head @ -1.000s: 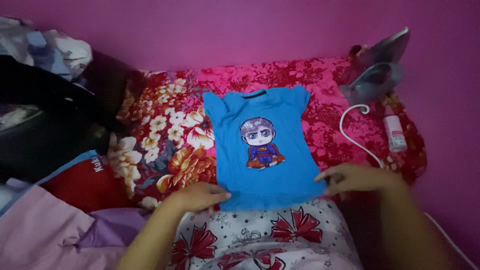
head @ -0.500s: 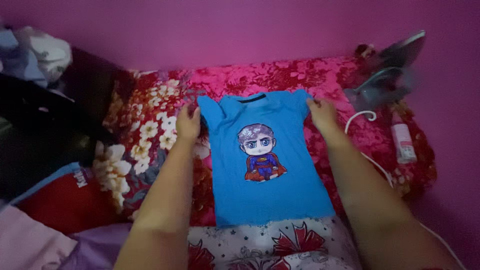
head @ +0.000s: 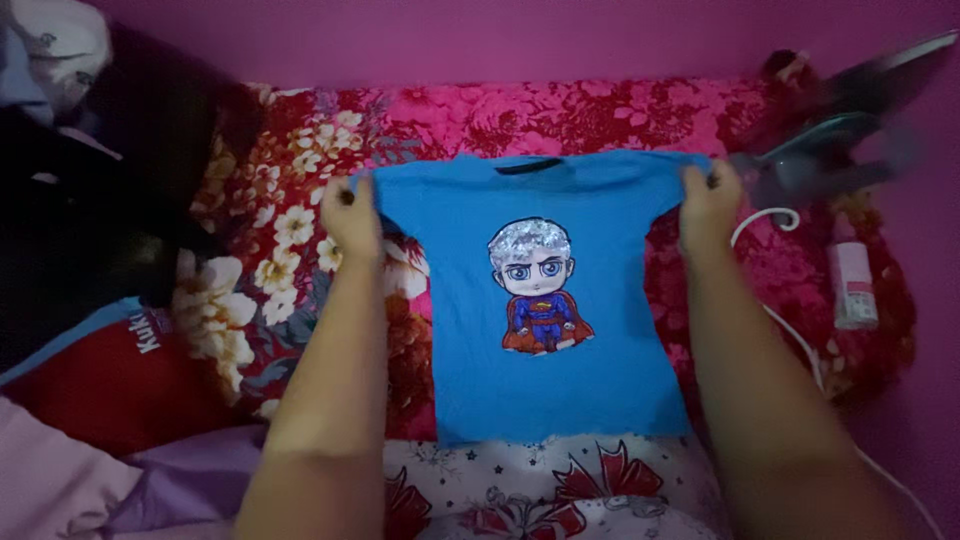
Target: The person irons a blue t-shirt with a cartoon character on it, then irons a white t-shirt. They use an iron to smooth out wrinkles on both shirts.
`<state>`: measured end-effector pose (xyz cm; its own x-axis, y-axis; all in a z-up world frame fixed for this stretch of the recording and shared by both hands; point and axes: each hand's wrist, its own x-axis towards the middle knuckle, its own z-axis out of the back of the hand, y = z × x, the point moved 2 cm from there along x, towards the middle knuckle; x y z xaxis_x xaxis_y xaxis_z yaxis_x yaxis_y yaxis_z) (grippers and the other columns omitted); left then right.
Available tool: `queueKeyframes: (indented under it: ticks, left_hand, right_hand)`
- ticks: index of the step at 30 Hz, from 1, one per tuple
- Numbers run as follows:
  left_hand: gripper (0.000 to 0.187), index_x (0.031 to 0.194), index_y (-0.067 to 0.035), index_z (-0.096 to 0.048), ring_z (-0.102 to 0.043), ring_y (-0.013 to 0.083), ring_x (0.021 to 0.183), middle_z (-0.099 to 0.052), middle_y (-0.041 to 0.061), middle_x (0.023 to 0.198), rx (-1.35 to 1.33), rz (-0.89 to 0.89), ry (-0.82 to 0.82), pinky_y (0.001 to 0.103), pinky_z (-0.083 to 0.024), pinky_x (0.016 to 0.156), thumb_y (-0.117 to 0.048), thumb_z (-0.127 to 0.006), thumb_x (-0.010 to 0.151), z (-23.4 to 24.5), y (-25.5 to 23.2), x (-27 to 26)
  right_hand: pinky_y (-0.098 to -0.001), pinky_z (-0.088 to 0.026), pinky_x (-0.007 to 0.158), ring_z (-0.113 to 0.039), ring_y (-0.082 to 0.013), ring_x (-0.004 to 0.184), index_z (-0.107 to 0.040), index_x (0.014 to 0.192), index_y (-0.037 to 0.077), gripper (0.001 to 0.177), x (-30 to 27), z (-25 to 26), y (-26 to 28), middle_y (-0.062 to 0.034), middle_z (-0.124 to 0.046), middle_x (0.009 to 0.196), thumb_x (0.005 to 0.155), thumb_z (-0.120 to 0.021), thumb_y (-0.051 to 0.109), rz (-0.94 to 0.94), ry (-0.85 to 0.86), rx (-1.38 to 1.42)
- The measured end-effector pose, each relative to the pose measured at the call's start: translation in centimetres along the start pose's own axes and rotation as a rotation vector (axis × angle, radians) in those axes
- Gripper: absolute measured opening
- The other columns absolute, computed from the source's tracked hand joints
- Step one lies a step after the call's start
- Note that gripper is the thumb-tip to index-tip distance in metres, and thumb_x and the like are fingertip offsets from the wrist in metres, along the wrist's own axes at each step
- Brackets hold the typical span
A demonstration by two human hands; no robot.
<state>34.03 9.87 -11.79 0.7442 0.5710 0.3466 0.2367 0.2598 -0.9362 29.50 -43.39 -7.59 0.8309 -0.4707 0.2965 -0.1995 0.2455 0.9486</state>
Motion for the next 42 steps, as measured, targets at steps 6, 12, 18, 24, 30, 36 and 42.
queueKeyframes:
  ticks: [6,12,18,24,30,36,42]
  left_hand:
    - [0.032,0.095,-0.006,-0.057,-0.055,0.0130,0.073,-0.061,0.003,0.084,0.066,0.227,0.192,0.028,-0.046,0.064,-0.016,-0.087,0.089,0.4,-0.8,1.5]
    - [0.042,0.131,-0.015,-0.059,-0.067,0.0128,0.094,-0.066,0.000,0.125,-0.236,0.495,0.821,0.029,-0.057,0.076,0.001,-0.062,0.092,-0.1,-5.9,1.0]
    - [0.057,0.154,-0.016,-0.054,-0.068,0.0226,0.103,-0.067,0.014,0.130,-0.007,0.145,0.586,0.038,-0.057,0.088,0.004,-0.055,0.100,-0.2,-5.7,1.9]
    - [0.069,0.152,-0.023,-0.053,-0.069,0.0393,0.095,-0.072,0.023,0.106,0.698,-0.216,0.501,0.048,-0.053,0.087,-0.002,-0.070,0.088,-1.3,-6.3,1.6]
    - [0.040,0.122,-0.021,-0.069,-0.070,0.0351,0.098,-0.075,0.017,0.107,0.653,-0.228,0.245,0.045,-0.055,0.087,-0.008,-0.076,0.085,-1.4,-8.3,1.3]
    - [0.035,0.120,-0.004,-0.061,-0.056,0.0434,0.105,-0.059,0.023,0.115,0.717,-0.320,0.013,0.055,-0.043,0.093,-0.008,-0.074,0.087,-1.0,-12.0,-0.8]
    - [0.065,0.157,0.001,-0.041,-0.035,0.0424,0.157,-0.041,0.024,0.164,0.348,-0.554,0.604,0.055,-0.028,0.133,-0.003,-0.053,0.093,-6.1,-16.0,-12.0]
  right_hand:
    - [-0.0282,-0.056,0.073,-0.065,-0.0119,0.085,-0.056,0.116,0.012,0.032,0.5,-1.9,2.6,-0.0025,-0.066,0.097,0.089,-0.070,0.002,-0.242,0.213,0.250]
    - [-0.0346,-0.052,0.087,-0.058,-0.0207,0.100,-0.055,0.150,0.010,0.046,0.2,-1.7,4.5,-0.0153,-0.062,0.113,0.105,-0.055,0.000,-0.401,0.561,-0.026]
    - [-0.0379,-0.036,0.122,-0.046,-0.0276,0.148,-0.036,0.163,0.010,0.064,1.4,-1.7,4.2,-0.0200,-0.044,0.165,0.103,-0.049,-0.007,0.068,0.461,-0.194]
    - [-0.0395,-0.036,0.117,-0.041,-0.0314,0.145,-0.031,0.164,0.021,0.080,1.2,-5.2,6.1,-0.0204,-0.036,0.162,0.094,-0.058,-0.006,0.026,0.342,-0.519]
    - [-0.0440,-0.045,0.109,-0.057,-0.0346,0.128,-0.063,0.140,0.014,0.049,0.7,-5.8,8.6,-0.0174,-0.061,0.141,0.093,-0.074,0.008,0.063,0.066,-0.833]
    - [-0.0526,-0.041,0.111,-0.051,-0.0412,0.130,-0.067,0.130,0.009,0.037,-2.3,-8.5,10.4,-0.0210,-0.054,0.137,0.095,-0.077,0.007,0.466,0.021,-0.905]
    - [-0.0541,-0.023,0.125,-0.028,-0.0396,0.155,-0.033,0.161,0.007,0.064,-12.3,-13.0,10.8,-0.0225,-0.032,0.166,0.104,-0.055,0.026,0.530,0.687,-0.705]
